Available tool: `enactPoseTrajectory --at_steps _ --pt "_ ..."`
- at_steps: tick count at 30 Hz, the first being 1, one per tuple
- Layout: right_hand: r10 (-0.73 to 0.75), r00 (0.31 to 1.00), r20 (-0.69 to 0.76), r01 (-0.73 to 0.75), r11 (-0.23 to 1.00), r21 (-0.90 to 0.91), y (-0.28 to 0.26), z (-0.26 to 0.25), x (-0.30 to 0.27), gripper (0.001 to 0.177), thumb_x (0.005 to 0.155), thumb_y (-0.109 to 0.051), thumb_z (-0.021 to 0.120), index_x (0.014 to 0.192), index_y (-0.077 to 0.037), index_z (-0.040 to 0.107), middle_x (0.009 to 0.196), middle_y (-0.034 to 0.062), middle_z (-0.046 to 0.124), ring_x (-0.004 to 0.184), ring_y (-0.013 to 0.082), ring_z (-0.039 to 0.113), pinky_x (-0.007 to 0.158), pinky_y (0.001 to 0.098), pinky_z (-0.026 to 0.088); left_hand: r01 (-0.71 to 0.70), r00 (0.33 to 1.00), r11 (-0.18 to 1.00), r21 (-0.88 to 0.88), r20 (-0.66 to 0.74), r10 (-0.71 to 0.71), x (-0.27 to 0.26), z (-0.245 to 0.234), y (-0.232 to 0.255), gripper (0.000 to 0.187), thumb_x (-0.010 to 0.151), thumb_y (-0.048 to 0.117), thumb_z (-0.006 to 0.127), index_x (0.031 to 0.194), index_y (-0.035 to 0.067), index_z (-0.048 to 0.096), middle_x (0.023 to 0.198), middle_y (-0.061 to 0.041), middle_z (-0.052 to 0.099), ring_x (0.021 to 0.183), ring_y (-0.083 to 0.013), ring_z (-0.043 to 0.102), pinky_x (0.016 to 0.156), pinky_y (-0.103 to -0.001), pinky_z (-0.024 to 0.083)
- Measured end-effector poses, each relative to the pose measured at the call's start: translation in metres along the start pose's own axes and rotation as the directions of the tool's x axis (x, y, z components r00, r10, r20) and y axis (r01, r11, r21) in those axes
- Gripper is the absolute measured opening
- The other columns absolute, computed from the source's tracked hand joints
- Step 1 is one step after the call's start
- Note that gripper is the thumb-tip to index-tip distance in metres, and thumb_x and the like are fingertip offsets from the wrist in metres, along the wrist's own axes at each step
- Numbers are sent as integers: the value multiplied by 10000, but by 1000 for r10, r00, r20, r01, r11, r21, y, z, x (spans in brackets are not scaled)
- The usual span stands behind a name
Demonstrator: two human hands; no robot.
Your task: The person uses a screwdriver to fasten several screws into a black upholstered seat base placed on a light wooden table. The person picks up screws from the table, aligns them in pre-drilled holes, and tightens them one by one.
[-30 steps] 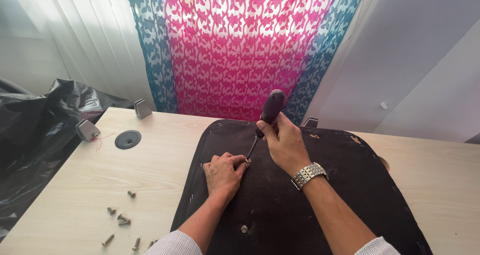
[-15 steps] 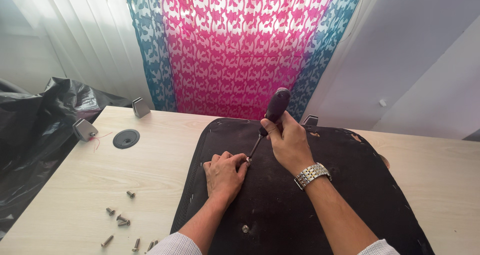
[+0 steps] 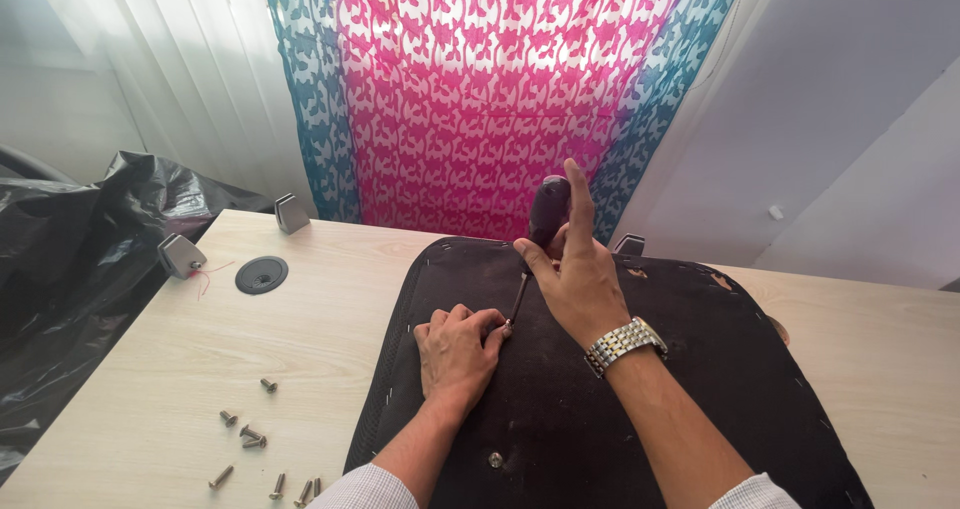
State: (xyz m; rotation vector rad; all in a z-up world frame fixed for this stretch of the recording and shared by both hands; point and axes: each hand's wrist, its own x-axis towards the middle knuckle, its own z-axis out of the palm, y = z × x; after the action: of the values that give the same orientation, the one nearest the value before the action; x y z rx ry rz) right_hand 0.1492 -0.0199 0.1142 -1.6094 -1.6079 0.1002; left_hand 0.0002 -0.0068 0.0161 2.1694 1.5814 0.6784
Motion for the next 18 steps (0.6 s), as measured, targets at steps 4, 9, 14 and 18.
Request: enactPoseTrajectory --at_steps 4,9,14,18 --pt "-68 996 -55 71 996 51 -5 2 0 855 906 -226 759 1526 -274 173 892 82 715 757 207 784 647 334 684 -85 993 995 48 -79 89 0 8 -4 202 939 371 649 1058 263 772 923 22 674 944 -181 583 911 -384 405" --pt "-6 995 -98 14 996 84 -1 -5 -1 822 908 -204 769 1499 -255 200 995 120 685 768 200 781 624 300 690 -141 985 987 77 -93 148 1 15 -5 213 962 331 623 1104 213 728 940 8 666 937 -192 590 917 -394 415" --pt "-38 988 -148 51 995 86 0 -4 -5 819 901 -192 777 1493 -225 211 1022 144 682 772 196 777 652 289 685 -175 979 979 102 -85 184 -1 9 0 237 918 339 650 1047 154 723 970 -23 655 968 -202 584 921 -407 401" --pt "-108 980 -170 120 991 66 -3 -2 -8 806 909 -193 773 1493 -211 218 1060 166 678 820 223 779 657 303 686 -79 997 996 44 -24 80 0 11 4 296 932 424 639 1031 155 714 990 -12 650 984 -202 576 922 -404 402"
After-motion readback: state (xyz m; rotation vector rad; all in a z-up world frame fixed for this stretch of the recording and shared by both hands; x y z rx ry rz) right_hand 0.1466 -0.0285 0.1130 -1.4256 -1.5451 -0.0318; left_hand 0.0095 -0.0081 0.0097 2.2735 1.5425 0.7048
